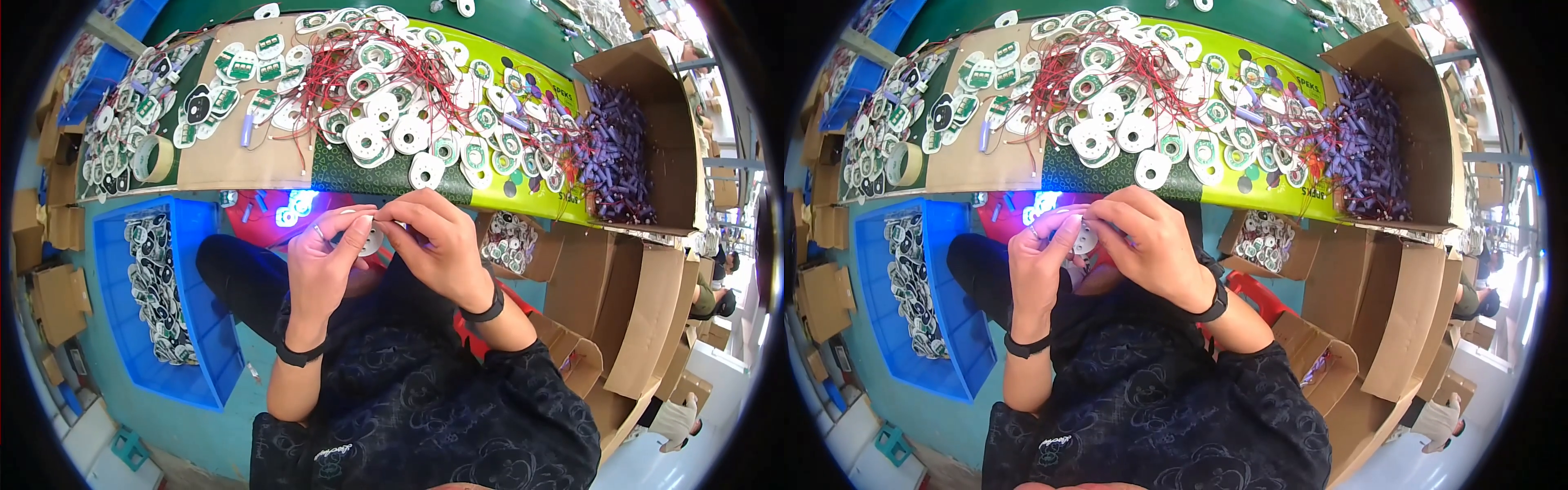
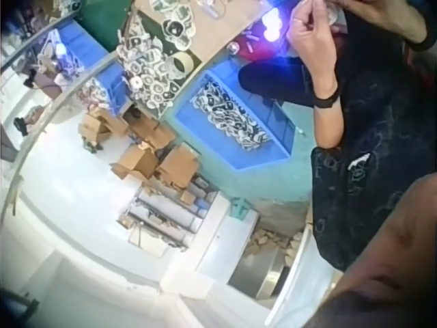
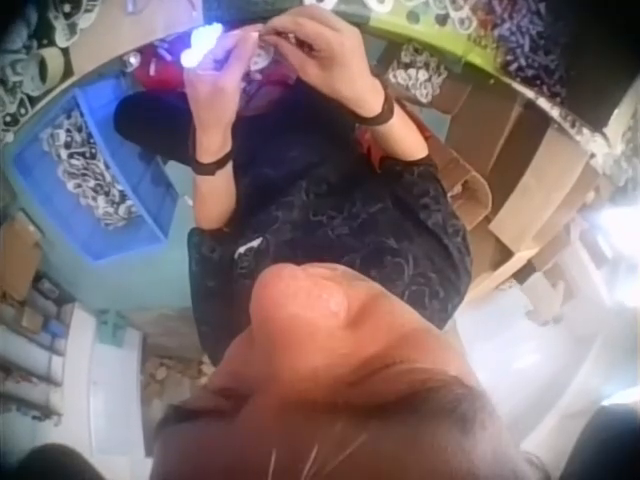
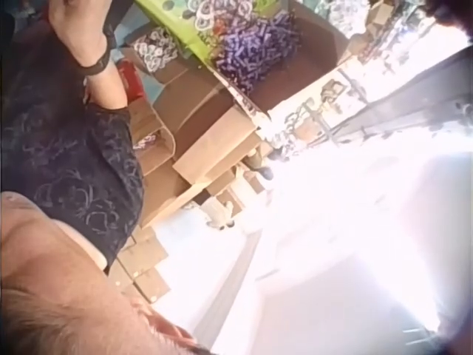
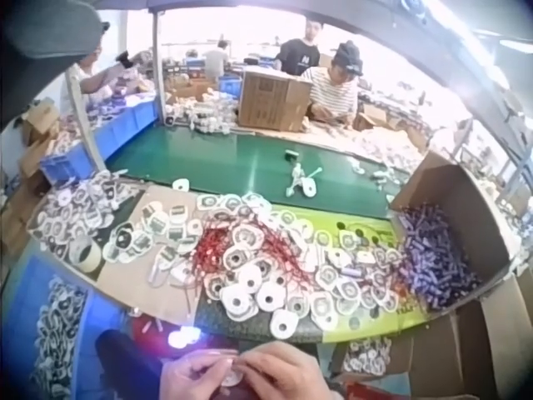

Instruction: Assembling small electronic components by attaching straps to circular PCB tags at a factory workbench.

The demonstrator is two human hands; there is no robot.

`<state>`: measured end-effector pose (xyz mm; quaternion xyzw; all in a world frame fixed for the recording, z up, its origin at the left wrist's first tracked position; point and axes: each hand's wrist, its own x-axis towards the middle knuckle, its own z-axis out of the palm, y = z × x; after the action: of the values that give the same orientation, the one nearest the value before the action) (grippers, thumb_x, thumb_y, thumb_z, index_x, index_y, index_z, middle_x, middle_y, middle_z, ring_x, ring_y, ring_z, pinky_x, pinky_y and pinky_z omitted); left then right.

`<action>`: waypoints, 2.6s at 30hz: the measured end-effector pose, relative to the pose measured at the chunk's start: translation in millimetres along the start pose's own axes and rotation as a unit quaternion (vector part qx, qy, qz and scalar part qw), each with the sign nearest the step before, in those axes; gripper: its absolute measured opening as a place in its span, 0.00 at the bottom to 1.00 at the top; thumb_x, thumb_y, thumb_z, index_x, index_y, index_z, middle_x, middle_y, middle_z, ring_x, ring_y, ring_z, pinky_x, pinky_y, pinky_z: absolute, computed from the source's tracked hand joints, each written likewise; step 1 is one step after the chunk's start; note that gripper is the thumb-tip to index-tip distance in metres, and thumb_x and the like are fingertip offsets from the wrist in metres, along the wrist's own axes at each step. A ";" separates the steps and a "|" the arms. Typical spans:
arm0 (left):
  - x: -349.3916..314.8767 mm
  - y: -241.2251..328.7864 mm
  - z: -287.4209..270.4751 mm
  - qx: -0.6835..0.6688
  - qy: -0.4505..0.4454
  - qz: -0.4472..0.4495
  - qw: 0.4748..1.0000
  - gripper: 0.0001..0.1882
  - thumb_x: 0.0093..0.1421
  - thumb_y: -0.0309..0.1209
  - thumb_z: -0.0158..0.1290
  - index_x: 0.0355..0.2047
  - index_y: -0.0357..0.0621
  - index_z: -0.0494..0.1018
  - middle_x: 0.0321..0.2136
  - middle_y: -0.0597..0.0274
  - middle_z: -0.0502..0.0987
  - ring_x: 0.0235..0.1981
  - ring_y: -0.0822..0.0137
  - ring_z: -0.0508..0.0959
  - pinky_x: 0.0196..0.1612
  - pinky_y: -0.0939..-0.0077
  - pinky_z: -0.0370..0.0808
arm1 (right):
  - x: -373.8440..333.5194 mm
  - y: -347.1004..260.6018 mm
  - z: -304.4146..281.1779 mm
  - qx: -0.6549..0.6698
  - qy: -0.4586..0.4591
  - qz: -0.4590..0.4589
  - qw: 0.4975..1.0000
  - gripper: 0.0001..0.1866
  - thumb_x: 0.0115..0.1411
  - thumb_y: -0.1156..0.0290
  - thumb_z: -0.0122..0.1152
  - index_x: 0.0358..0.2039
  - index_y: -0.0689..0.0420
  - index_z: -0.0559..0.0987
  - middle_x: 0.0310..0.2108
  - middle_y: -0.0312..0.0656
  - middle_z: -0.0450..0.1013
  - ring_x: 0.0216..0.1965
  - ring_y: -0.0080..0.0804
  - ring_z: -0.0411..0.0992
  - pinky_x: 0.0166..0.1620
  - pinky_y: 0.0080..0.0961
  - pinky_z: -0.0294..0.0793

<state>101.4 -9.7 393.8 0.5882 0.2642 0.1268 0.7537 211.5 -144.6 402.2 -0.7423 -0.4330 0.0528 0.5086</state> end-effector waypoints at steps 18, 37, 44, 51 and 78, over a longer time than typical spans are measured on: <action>9.6 -17.8 3.6 -0.260 0.024 -0.091 0.961 0.17 0.69 0.24 0.50 0.56 0.32 0.67 0.47 0.52 0.79 0.45 0.67 0.81 0.50 0.69 0.81 | -4.8 8.7 13.9 0.037 0.058 0.091 0.993 0.08 0.53 0.79 0.69 0.35 0.58 0.83 0.52 0.41 0.70 0.37 0.26 0.75 0.40 0.24 0.74; 9.5 -18.3 0.1 -0.208 0.038 -0.007 0.977 0.17 0.68 0.23 0.51 0.56 0.38 0.68 0.47 0.52 0.79 0.47 0.66 0.80 0.49 0.70 0.81 | 7.3 6.0 22.0 0.008 0.051 0.074 0.996 0.06 0.54 0.81 0.68 0.34 0.62 0.82 0.51 0.42 0.71 0.36 0.28 0.77 0.40 0.24 0.77; 10.0 -22.5 3.2 -0.309 0.059 -0.033 0.949 0.16 0.69 0.24 0.50 0.55 0.36 0.67 0.48 0.50 0.78 0.47 0.63 0.80 0.49 0.67 0.80 | 9.9 1.3 33.9 0.010 0.081 0.046 0.996 0.06 0.53 0.82 0.66 0.33 0.62 0.81 0.49 0.44 0.71 0.34 0.31 0.77 0.37 0.25 0.77; 11.6 -25.2 -0.5 -0.304 0.057 0.009 0.951 0.15 0.69 0.24 0.50 0.54 0.36 0.67 0.48 0.49 0.79 0.47 0.63 0.80 0.50 0.66 0.80 | 12.8 2.1 40.7 0.004 0.102 0.018 0.995 0.07 0.53 0.82 0.66 0.33 0.61 0.81 0.47 0.44 0.71 0.34 0.33 0.78 0.35 0.26 0.78; 16.5 73.5 -25.6 0.134 0.124 0.133 0.974 0.15 0.63 0.24 0.59 0.50 0.36 0.79 0.41 0.59 0.84 0.39 0.80 0.79 0.41 0.88 0.75 | 57.3 4.5 14.1 0.263 -0.094 0.080 0.957 0.10 0.64 0.77 0.61 0.45 0.61 0.82 0.57 0.41 0.69 0.47 0.22 0.74 0.43 0.19 0.79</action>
<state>109.8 39.9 455.5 0.6933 0.2896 0.2614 0.6060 242.3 -95.1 412.7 -0.6062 -0.3892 0.2751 0.6367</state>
